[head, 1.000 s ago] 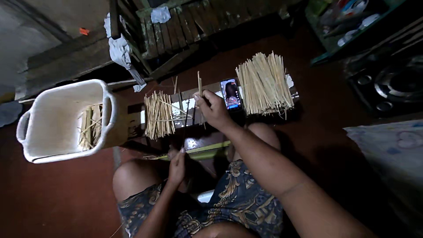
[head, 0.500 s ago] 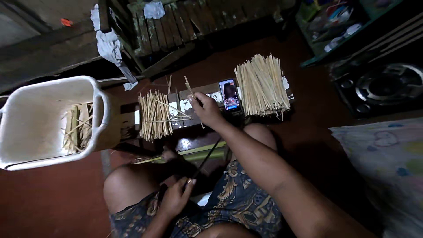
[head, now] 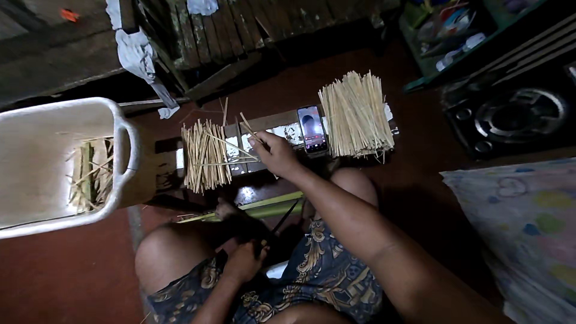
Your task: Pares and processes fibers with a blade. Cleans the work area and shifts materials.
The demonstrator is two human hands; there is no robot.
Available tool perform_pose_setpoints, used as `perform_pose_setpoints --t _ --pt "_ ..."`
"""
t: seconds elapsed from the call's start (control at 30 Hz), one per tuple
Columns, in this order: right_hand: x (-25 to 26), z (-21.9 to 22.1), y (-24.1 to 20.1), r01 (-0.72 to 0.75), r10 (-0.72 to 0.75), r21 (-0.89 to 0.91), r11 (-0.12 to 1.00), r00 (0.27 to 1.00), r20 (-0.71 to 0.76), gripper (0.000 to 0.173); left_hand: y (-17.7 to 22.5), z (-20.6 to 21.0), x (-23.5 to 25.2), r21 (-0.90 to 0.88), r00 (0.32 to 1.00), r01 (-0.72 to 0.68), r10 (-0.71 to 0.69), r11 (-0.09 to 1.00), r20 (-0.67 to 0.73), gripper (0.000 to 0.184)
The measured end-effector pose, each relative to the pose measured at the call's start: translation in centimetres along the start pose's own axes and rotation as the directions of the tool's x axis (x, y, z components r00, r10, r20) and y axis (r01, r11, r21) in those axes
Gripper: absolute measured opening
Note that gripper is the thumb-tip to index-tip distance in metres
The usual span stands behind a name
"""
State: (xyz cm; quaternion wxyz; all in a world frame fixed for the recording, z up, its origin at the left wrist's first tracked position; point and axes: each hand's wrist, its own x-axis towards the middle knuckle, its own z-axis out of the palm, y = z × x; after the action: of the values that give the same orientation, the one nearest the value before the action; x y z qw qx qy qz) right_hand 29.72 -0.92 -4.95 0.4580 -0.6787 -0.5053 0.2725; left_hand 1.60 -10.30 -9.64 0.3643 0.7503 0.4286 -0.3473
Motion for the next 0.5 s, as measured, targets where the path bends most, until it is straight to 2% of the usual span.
perform_pose_setpoints --t 0.13,0.37,0.5 --pt "0.2 0.1 0.0 0.006 -0.006 -0.001 1.000 1.000 0.002 0.028 0.0 0.1 0.2 0.000 1.000 0.005 -0.005 1.000 0.005 0.057" --pt "1.4 -0.5 -0.2 -0.089 0.089 -0.025 0.996 0.996 0.030 0.030 0.5 0.0 0.0 0.014 0.999 -0.015 0.015 1.000 0.037 0.058" --pt "2.7 0.7 0.1 -0.046 0.050 -0.169 0.985 0.998 0.025 0.029 0.9 -0.1 -0.2 -0.007 0.999 -0.008 0.009 1.000 0.053 0.058"
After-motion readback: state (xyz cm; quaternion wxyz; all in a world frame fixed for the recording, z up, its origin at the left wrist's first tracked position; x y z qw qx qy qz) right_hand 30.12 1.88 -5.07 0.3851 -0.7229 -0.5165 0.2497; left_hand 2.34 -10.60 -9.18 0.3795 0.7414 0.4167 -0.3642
